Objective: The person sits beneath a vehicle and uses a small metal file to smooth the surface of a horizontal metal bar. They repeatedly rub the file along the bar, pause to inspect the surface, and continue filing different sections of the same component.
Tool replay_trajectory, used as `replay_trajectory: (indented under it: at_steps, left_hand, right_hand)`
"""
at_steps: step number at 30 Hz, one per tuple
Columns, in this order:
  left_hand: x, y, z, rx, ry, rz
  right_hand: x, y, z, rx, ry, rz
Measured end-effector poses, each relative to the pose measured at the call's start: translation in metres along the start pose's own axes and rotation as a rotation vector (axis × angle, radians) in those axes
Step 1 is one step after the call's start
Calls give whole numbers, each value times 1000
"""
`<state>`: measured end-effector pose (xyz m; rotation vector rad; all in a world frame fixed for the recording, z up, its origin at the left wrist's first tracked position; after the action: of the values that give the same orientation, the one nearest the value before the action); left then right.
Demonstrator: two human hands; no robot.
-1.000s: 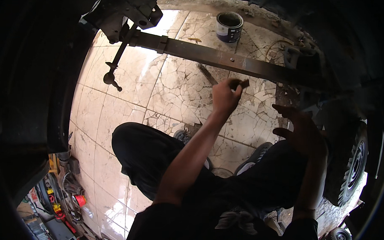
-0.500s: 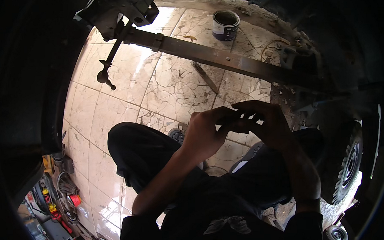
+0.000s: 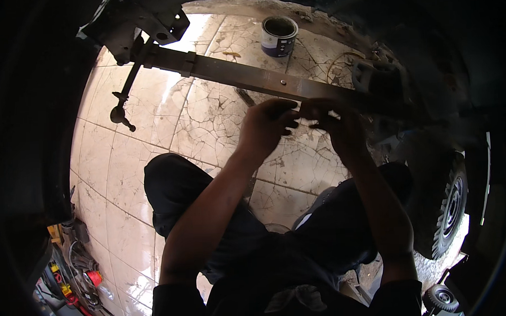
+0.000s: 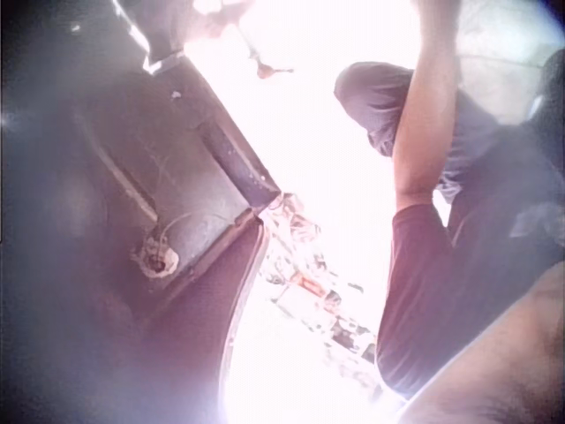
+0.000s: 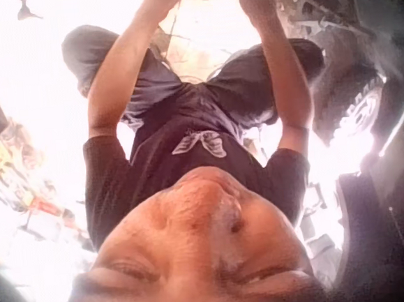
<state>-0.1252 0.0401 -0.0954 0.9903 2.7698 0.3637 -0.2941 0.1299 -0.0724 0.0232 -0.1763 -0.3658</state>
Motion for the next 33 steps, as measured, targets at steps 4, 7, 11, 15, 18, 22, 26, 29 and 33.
replay_trajectory:
  at_steps: [4,7,11,15,18,22,26,29,33]
  left_hand:
    - [-5,-7,15,-185,144,-11]
    - [-3,-12,4,-125,62,-52]
    - [-16,-31,36,-47,-149,-181]
    - [-32,3,23,-15,-180,-230]
    - [-44,12,29,48,-201,-230]
    - [-54,11,43,-33,-382,-222]
    - [-58,28,39,4,-363,-252]
    - [-51,31,26,74,-351,-227]
    - [-34,25,15,128,-372,-235]
  right_hand:
    - [-38,-63,-20,-398,723,-121]
    - [-48,-99,-38,-385,886,-165]
    - [-33,-118,-83,-338,1107,-100]
    - [5,-69,-119,-363,1363,-28]
    - [24,-66,-111,-260,1427,40]
    - [16,-95,-104,-190,1446,-2]
    - [34,-70,-119,-119,1519,14]
    - [29,-62,-115,-100,1519,76]
    - [17,-94,-112,-139,1499,-47]
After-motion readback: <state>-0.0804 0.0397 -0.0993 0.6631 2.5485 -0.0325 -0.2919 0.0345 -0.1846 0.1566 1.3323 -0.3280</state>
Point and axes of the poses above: each hand's wrist, its own y-axis away from the middle knuckle, its own x-axis out of the palm, z = x × y, the point moved 5 cm from there along -y, towards the middle knuckle, and after that the axes turned 13 degrees about -y, right-handed, at the moved point
